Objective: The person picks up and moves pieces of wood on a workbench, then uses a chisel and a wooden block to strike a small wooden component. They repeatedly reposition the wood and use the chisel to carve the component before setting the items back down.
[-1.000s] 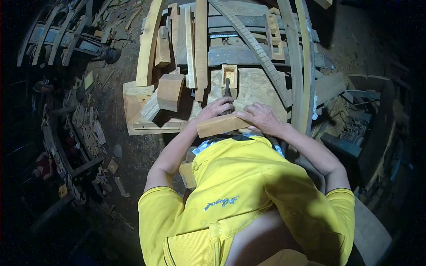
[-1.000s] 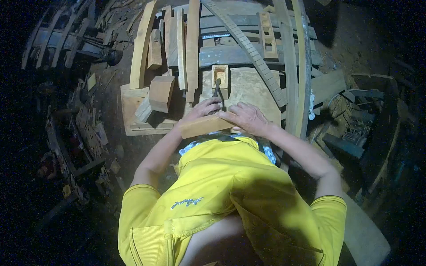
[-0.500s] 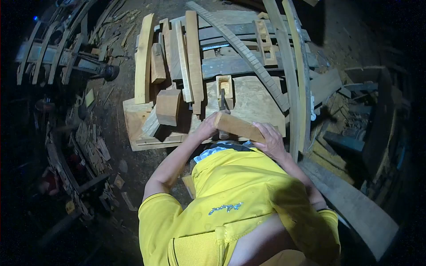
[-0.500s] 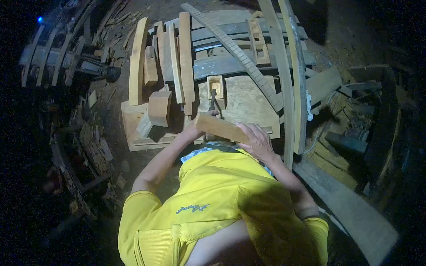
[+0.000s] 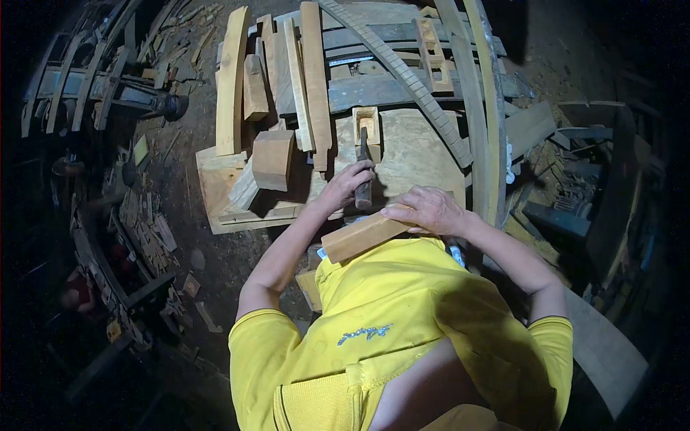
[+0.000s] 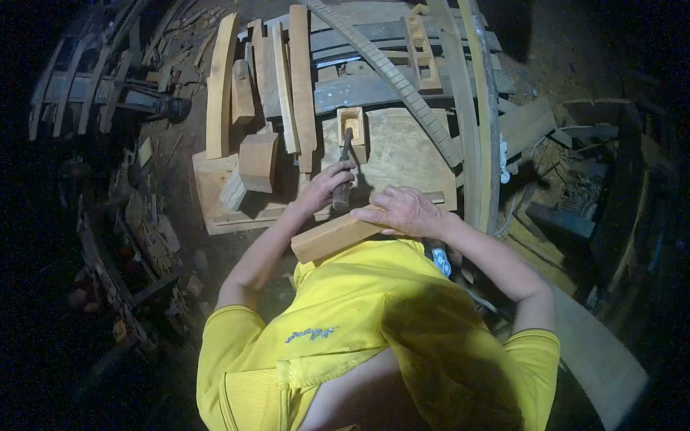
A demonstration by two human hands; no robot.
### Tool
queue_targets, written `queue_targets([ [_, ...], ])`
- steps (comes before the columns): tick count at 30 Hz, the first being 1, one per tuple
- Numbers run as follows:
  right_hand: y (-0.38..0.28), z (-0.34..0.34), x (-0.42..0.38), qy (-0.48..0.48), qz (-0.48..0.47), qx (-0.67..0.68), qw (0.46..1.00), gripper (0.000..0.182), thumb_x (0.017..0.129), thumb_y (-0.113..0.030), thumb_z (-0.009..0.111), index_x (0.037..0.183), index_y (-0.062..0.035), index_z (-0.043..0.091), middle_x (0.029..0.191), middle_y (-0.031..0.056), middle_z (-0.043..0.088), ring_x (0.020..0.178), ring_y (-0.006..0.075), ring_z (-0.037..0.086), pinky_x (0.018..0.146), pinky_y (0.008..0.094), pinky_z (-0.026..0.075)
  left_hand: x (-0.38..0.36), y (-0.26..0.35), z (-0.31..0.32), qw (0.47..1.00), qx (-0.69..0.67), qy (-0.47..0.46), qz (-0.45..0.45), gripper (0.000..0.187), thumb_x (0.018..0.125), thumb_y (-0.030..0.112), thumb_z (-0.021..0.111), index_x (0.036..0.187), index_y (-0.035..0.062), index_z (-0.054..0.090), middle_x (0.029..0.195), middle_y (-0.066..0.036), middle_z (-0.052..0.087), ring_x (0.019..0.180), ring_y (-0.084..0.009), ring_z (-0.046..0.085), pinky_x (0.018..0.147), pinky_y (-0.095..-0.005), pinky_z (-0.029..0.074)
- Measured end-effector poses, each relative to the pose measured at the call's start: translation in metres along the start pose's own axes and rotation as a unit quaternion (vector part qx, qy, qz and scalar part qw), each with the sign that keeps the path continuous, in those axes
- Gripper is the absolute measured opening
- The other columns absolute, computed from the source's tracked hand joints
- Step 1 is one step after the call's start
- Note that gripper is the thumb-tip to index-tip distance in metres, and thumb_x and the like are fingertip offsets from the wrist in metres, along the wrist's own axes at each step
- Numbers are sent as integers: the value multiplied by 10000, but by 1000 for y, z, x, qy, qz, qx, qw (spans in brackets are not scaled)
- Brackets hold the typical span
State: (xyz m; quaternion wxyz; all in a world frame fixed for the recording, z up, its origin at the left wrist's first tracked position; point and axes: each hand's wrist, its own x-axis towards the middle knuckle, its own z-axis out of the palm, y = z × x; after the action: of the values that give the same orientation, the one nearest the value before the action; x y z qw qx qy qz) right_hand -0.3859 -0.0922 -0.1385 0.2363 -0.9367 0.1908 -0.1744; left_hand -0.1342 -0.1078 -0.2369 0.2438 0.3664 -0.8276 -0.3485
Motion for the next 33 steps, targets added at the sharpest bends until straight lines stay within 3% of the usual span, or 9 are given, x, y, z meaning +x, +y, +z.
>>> queue_targets([
  [14, 5, 8, 5, 42, 20, -5, 999, 799, 574, -246, 753, 1302, -253, 425, 920, 44, 521, 801, 227, 536, 704, 341, 484, 26, -3, -15, 998, -43, -35, -5, 443, 663, 4, 648, 1075, 82, 504, 1199, -131, 487, 1098, -340, 497, 901, -403, 434],
  [17, 31, 19, -6, 2, 118, -72, 990, 769, 580, -224, 761, 1278, -237, 438, 952, 51, 524, 816, 237, 537, 720, 354, 478, 26, 8, -15, 998, -49, -29, -9, 438, 688, 56, 641, 1102, 71, 500, 1196, -141, 490, 1109, -343, 488, 916, -401, 418],
  [19, 24, 12, -2, 14, 117, -46, 992, 729, 597, -208, 745, 1263, -213, 449, 969, 72, 530, 835, 261, 539, 723, 367, 473, 27, 16, -16, 998, -57, -9, -29, 404, 731, 170, 622, 1101, 56, 505, 1183, -158, 498, 1122, -345, 479, 922, -400, 405],
  [24, 22, 18, -7, 70, 36, -41, 996, 697, 620, -184, 723, 1259, -178, 447, 975, 90, 538, 824, 283, 548, 719, 377, 471, 23, 15, -13, 999, -38, 1, -23, 391, 739, 189, 621, 1090, 51, 518, 1191, -159, 499, 1133, -342, 475, 936, -398, 401],
  [25, 30, 19, -7, 23, 110, -30, 993, 691, 628, -186, 728, 1259, -186, 447, 957, 86, 533, 822, 281, 547, 711, 372, 472, 22, 13, -9, 999, -19, -4, -27, 376, 747, 178, 614, 1089, 52, 521, 1197, -155, 499, 1138, -339, 473, 938, -395, 401],
  [28, 20, 16, -5, 53, 128, -57, 989, 710, 616, -182, 744, 1258, -226, 446, 889, 45, 506, 744, 246, 533, 685, 356, 469, 21, 1, -3, 999, -34, -20, -34, 388, 745, 174, 612, 1103, 56, 521, 1217, -151, 493, 1153, -335, 466, 957, -395, 390],
  [30, 14, 16, -6, 66, 111, -42, 991, 685, 622, -180, 738, 1244, -225, 454, 899, 42, 511, 740, 244, 534, 678, 358, 469, 17, -4, 3, 998, -39, -18, -35, 393, 744, 192, 625, 1097, 52, 524, 1211, -147, 496, 1157, -327, 467, 957, -386, 388],
  [32, 21, 23, -10, 91, 15, -53, 994, 699, 607, -193, 742, 1245, -225, 457, 908, 47, 518, 772, 243, 533, 681, 356, 474, 18, -7, 5, 999, -41, -12, -26, 407, 742, 228, 652, 1083, 44, 530, 1197, -138, 503, 1163, -312, 468, 957, -367, 385],
  [33, 31, 30, -14, 65, 77, -65, 993, 705, 599, -201, 744, 1245, -234, 466, 905, 52, 519, 793, 236, 530, 678, 351, 477, 20, 18, -8, 1000, -21, 10, -21, 424, 726, 230, 661, 1085, 45, 527, 1203, -134, 499, 1154, -314, 475, 945, -370, 394],
])
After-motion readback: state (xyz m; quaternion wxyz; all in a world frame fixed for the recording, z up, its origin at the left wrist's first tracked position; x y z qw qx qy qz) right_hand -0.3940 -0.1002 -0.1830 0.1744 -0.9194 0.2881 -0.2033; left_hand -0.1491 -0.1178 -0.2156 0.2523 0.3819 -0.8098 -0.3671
